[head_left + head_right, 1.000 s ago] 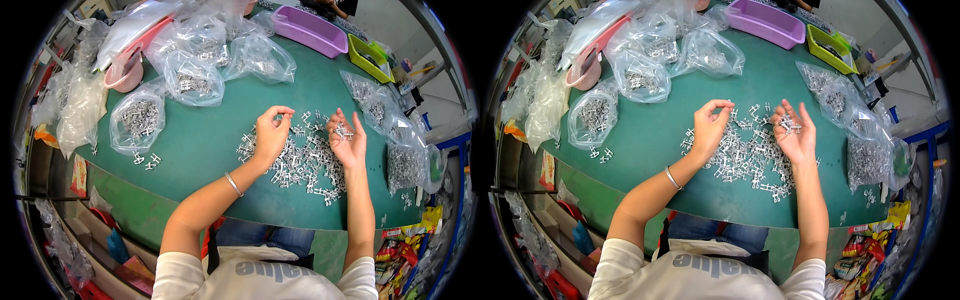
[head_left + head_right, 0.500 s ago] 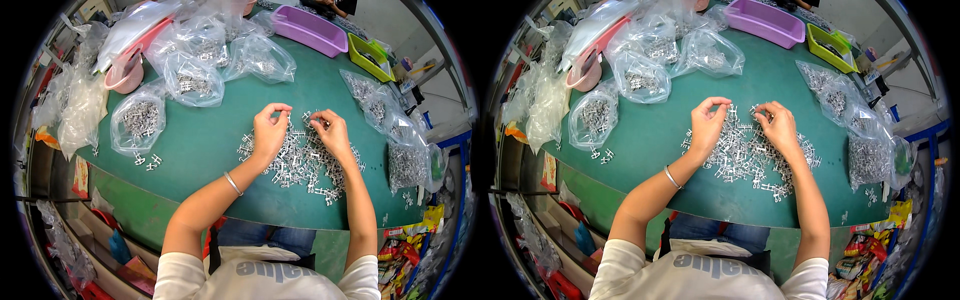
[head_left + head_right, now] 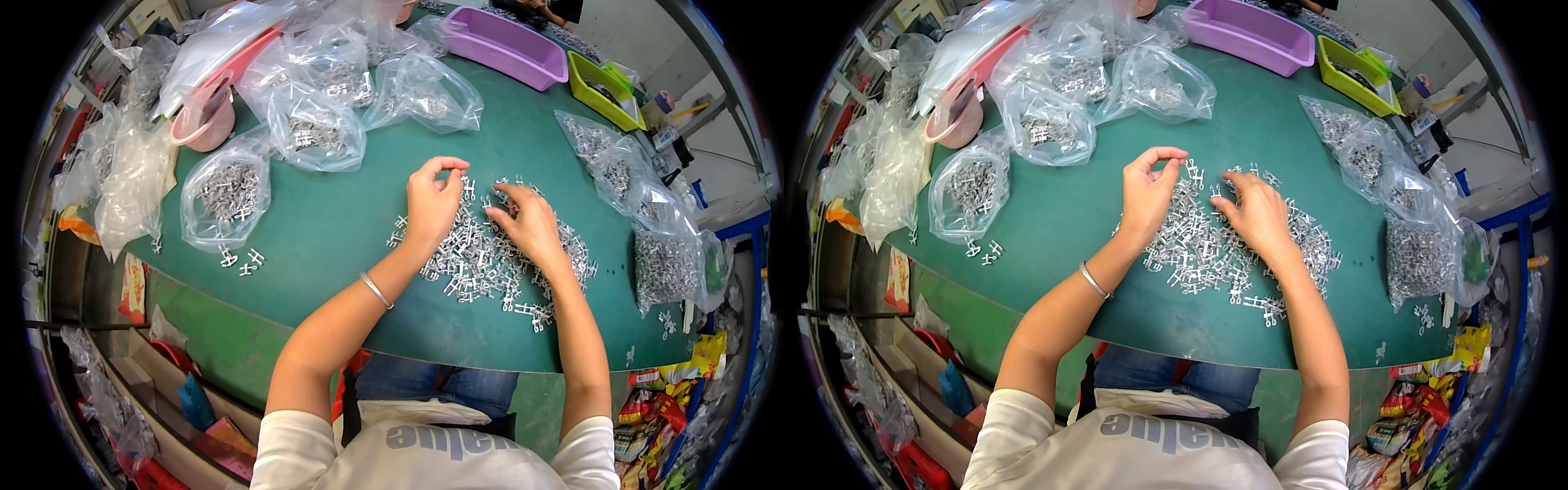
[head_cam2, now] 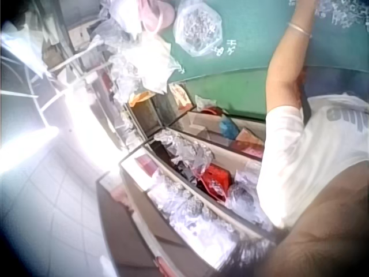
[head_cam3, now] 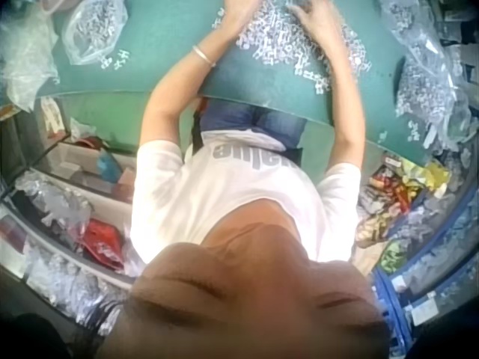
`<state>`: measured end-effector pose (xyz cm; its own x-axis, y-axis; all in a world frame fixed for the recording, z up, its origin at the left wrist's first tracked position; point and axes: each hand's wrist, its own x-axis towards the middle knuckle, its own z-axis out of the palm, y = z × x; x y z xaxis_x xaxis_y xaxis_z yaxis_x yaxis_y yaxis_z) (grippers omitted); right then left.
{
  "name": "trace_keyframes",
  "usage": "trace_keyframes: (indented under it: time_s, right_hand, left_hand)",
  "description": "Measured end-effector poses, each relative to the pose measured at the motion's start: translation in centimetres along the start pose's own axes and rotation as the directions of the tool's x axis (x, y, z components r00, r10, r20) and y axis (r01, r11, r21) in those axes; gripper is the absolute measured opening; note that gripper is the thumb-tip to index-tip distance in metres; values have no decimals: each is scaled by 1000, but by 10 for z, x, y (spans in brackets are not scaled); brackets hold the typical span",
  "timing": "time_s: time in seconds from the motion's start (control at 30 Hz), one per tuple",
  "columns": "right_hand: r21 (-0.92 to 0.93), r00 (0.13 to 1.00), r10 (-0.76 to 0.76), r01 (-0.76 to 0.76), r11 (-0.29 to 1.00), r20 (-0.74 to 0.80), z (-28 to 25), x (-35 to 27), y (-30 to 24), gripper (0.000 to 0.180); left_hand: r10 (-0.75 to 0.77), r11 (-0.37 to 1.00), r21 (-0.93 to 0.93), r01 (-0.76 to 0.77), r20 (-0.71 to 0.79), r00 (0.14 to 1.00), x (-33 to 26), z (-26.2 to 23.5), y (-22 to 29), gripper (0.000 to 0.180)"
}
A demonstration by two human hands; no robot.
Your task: The person sorts and organizes small silver metal components on a green work table, picking them up from a pile and placing them into different plastic bags and containers.
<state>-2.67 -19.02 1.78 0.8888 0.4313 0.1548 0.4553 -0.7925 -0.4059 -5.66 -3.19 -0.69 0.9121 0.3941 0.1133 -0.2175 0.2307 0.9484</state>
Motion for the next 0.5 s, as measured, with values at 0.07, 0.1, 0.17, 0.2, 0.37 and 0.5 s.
trace_keyframes:
  time_s: [0.07, 0.1, 0.17, 0.2, 0.37, 0.5]
  right_hand:
    - [-135, 1000, -19, 22, 991, 25, 7, 0, -4, 24]
    - [-125, 1000, -2, 5, 992, 22, 9, 2, -3, 22]
    - [-107, 999, 29, -27, 994, 18, 12, 5, 2, 20]
    - [-68, 999, 27, -30, 997, -43, 14, 6, 6, 15]
    - [283, 978, 135, -85, 955, -162, -4, 2, 31, 16]
    - [795, 918, 303, -378, 474, 256, -37, -23, 32, 17]
  left_hand:
    - [40, 999, -8, -40, -15, 999, 4, 1, -4, 11]
    - [59, 998, -11, -59, -22, 998, 5, 1, -6, 11]
    - [42, 999, -7, -42, -25, 999, 5, 0, -9, 11]
    - [38, 999, -4, -39, -24, 999, 5, -1, -10, 11]
    - [55, 997, 52, -55, 1, 998, 6, 0, -10, 11]
    - [-18, 991, 134, 0, 135, 991, 9, -6, -8, 11]
